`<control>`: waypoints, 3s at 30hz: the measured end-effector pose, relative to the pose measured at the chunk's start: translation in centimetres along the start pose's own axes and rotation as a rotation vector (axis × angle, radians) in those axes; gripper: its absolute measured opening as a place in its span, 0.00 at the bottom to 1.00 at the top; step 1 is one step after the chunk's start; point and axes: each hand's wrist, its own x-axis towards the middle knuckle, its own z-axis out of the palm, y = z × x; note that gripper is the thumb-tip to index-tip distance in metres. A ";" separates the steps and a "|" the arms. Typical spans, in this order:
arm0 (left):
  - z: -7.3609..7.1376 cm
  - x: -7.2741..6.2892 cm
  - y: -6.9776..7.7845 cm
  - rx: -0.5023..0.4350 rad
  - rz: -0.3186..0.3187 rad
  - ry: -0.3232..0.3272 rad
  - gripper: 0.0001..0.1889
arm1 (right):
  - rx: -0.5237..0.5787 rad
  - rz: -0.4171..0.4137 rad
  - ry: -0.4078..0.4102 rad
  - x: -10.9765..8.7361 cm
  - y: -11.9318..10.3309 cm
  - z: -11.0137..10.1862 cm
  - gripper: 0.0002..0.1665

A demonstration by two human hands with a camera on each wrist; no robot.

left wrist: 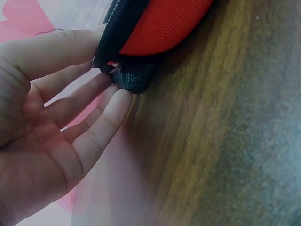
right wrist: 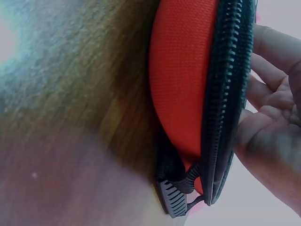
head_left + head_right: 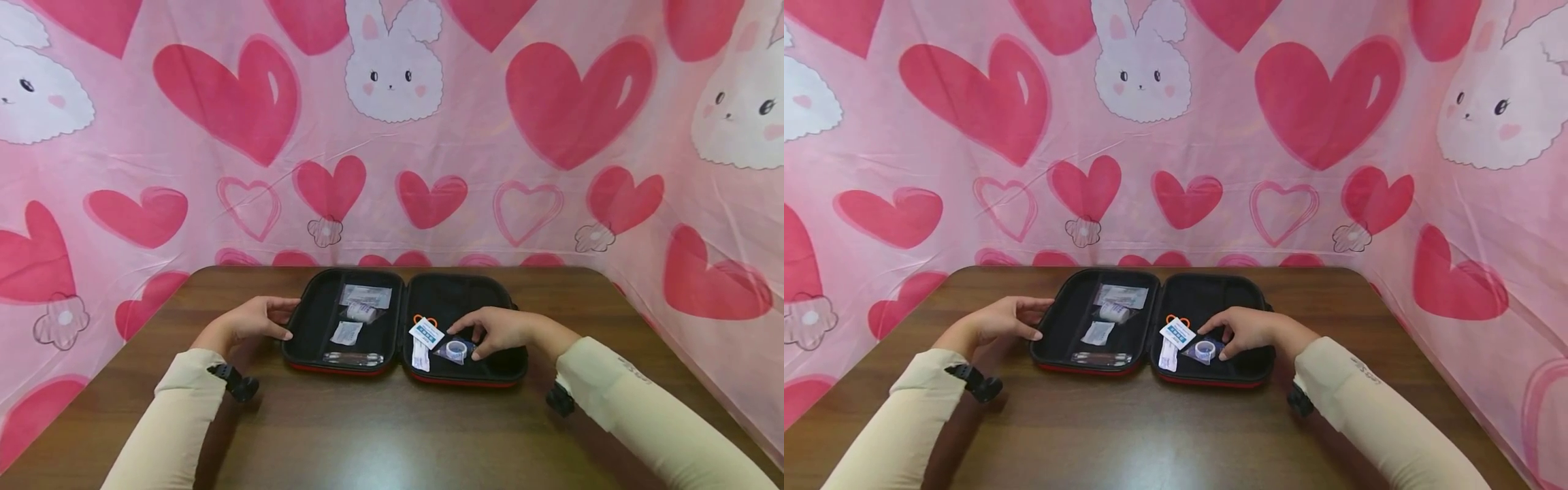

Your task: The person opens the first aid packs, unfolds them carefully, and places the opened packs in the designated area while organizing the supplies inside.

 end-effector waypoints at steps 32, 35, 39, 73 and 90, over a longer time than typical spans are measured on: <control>0.1 0.0 0.0 -0.018 -0.006 -0.010 0.44 | 0.121 -0.024 0.165 -2.8 1.8 -3.2 0.22; 0.1 0.0 -0.1 -0.029 0.006 -0.014 0.43 | 0.134 0.007 0.201 -2.9 1.7 -4.0 0.23; 0.1 0.0 -0.4 -0.042 0.035 -0.032 0.43 | 0.131 0.063 0.252 -2.8 1.6 -4.9 0.23; -0.2 -0.2 -0.2 -0.040 0.040 -0.060 0.43 | -0.137 0.188 0.504 1.5 4.4 -5.4 0.22; -0.3 0.0 -0.1 -0.026 0.029 -0.056 0.43 | -0.086 0.190 0.506 3.3 4.7 -4.5 0.23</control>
